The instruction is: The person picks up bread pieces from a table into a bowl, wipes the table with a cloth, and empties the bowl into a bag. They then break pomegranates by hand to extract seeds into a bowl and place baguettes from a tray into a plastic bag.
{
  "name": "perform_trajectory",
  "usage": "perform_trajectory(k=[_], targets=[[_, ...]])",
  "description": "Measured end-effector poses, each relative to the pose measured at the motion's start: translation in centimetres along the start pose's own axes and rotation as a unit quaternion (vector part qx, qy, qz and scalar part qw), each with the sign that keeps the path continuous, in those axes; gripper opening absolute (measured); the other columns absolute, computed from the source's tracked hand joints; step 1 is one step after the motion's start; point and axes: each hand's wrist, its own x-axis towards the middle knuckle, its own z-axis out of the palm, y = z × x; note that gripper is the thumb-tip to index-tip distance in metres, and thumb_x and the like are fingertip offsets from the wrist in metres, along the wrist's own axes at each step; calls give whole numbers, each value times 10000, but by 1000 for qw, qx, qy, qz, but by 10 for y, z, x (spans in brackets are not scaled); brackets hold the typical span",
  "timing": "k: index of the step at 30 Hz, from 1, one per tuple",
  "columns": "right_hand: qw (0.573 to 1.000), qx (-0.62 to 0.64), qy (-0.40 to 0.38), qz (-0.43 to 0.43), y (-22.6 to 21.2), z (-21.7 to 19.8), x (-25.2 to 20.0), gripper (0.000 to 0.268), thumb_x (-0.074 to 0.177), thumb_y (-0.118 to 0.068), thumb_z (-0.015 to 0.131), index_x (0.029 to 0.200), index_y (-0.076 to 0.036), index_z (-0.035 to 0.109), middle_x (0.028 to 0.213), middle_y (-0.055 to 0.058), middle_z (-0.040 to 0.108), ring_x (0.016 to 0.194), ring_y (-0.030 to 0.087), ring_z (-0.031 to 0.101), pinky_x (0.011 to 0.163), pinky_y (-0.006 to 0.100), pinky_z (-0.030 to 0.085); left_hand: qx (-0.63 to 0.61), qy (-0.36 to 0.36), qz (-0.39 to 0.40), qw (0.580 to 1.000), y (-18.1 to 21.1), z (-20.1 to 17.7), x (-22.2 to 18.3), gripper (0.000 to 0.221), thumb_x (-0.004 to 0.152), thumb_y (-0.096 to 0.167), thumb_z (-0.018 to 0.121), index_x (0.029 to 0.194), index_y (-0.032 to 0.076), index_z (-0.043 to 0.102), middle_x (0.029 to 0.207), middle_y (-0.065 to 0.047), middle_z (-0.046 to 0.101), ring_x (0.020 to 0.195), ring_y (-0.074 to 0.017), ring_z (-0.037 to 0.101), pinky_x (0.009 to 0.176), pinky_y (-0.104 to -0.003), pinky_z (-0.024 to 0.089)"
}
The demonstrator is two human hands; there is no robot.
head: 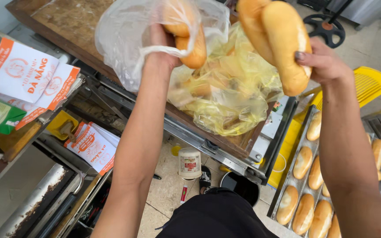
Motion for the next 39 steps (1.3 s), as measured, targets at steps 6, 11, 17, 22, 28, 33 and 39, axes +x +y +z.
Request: perform_trajectory(k=[6,11,17,22,28,33,39], targets=[[978,125,160,58,114,-25,-81,537,966,-336,730,1364,2,605,1243,80,695,1120,200,663,993,364,538,33,-151,-130,980,-103,19,-20,660,974,533,604,1440,70,547,1407,-115,621,1256,-288,622,1121,-461,506],[973,63,190,113,143,-1,-72,518,951,-319,735,1338,5,618,1181,80,692,1041,190,646,916,366,528,83,-160,-66,981,-137,-15,-18,687,992,499,624,1530,102,465,1523,-76,539,1390,-255,535,1204,-422,454],[951,181,250,7,109,12,-61,642,961,-456,718,1407,-22,558,1273,91,684,1143,209,670,1018,388,549,-9,-83,99,992,47,-37,20,904,855,717,546,1440,28,528,1377,-154,623,1277,-349,606,1145,-553,508],[892,300,248,-230,73,-3,-32,706,980,-606,636,1499,-140,526,1411,17,649,1319,209,620,1179,388,498,141,39,-55,988,-4,-8,-18,813,804,741,505,1345,142,601,1274,-96,684,1163,-292,665,1021,-524,550],[854,324,227,-338,24,-16,-43,633,962,-660,619,1413,-216,599,1313,-58,664,1168,131,614,1019,318,485,222,-149,-111,957,-73,71,-44,698,902,608,567,1347,70,601,1240,-139,698,1133,-281,688,1020,-463,568],[865,296,256,-315,36,10,-62,553,951,-702,600,1300,-273,609,1239,-65,694,1072,75,598,864,279,452,48,-226,-163,959,-184,115,-20,663,972,610,549,1342,62,598,1221,-135,693,1113,-282,678,1009,-457,563],[773,378,364,-355,49,-22,-108,636,888,-648,711,1328,-192,659,1197,-39,699,1174,128,628,1067,324,502,101,-56,-308,944,-236,55,-4,750,857,705,478,1298,116,620,1221,-147,694,1091,-316,682,970,-506,557]])
